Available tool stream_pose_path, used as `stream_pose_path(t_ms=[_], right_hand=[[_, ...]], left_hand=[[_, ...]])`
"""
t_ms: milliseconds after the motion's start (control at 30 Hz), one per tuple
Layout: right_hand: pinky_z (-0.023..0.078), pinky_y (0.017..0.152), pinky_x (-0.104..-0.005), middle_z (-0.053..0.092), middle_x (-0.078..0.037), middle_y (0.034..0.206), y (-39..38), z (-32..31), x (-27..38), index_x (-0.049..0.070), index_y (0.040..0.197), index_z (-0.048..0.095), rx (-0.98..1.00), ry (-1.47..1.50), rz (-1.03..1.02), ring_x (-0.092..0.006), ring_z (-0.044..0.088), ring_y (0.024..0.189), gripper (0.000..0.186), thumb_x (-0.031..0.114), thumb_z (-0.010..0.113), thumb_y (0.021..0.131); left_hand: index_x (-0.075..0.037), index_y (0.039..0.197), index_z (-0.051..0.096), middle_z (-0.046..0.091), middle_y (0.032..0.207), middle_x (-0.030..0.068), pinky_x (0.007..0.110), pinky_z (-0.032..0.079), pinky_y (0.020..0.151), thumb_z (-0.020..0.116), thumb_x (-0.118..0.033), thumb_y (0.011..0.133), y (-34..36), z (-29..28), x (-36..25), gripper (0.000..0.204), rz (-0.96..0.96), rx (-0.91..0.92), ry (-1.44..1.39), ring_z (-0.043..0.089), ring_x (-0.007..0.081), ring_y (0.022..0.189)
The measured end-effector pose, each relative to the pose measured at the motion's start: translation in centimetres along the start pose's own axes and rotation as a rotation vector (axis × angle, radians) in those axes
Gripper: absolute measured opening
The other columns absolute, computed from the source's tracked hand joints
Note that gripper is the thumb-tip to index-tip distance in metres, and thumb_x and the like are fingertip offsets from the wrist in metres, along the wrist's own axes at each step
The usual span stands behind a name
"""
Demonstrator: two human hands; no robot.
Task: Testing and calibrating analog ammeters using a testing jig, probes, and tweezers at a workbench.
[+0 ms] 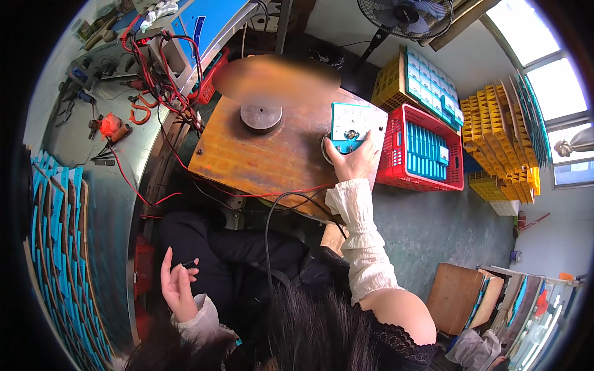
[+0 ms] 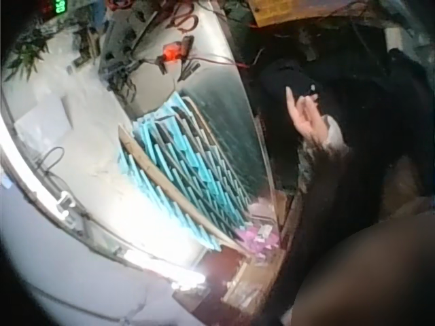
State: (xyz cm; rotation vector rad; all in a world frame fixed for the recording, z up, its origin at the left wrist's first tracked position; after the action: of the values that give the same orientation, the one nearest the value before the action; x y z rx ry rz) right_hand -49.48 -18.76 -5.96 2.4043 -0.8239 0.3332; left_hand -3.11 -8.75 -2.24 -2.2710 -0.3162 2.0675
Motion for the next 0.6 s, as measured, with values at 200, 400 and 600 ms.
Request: stream_pose_path(t_ms=[200, 400, 600], right_hand=[[0.042, 0.104, -0.0447, 0.055, -0.031, 0.128, -0.1, 0.0, 0.0, -0.013, 0.141, 0.038, -0.002, 0.002, -0.003, -0.0410, 0.053, 0.120, 0.110, 0.053, 0.087, 0.066], [0.041, 0.106, -0.0457, 0.055, -0.030, 0.129, 0.0, 0.1, -0.2, -0.013, 0.141, 0.038, 0.011, 0.048, 0.002, -0.0424, 0.053, 0.121, 0.111, 0.053, 0.086, 0.066], [0.040, 0.107, -0.0466, 0.055, -0.029, 0.129, 0.2, -0.6, 2.2, -0.010, 0.143, 0.037, -0.042, 0.045, -0.028, -0.0421, 0.051, 0.125, 0.113, 0.050, 0.090, 0.063]], left_hand=[[0.003, 0.149, 0.038, 0.065, 0.091, 0.0028, 0.019, 0.046, 0.074, 0.052, -0.007, 0.101, 0.0, 0.0, 0.1, 0.050, -0.004, 0.009, -0.004, 0.067, 0.0103, 0.091], [0.002, 0.149, 0.038, 0.066, 0.092, 0.0031, 0.019, 0.046, 0.073, 0.052, -0.006, 0.101, -0.2, -0.1, 0.3, 0.051, -0.017, -0.011, 0.000, 0.066, 0.0086, 0.088], [0.001, 0.149, 0.038, 0.061, 0.096, 0.0011, 0.020, 0.046, 0.077, 0.057, -0.005, 0.098, -0.2, -0.4, 0.0, 0.055, -0.047, -0.018, -0.064, 0.064, 0.0091, 0.088]])
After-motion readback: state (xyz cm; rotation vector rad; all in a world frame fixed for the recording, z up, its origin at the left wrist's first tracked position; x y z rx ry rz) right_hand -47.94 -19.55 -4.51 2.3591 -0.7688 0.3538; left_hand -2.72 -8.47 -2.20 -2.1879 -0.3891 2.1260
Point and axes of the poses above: each hand's wrist, its own y-axis towards the middle knuckle, its own z-axis out of the palm, x = y × z, the point moved 6 cm from there along y, towards the middle knuckle
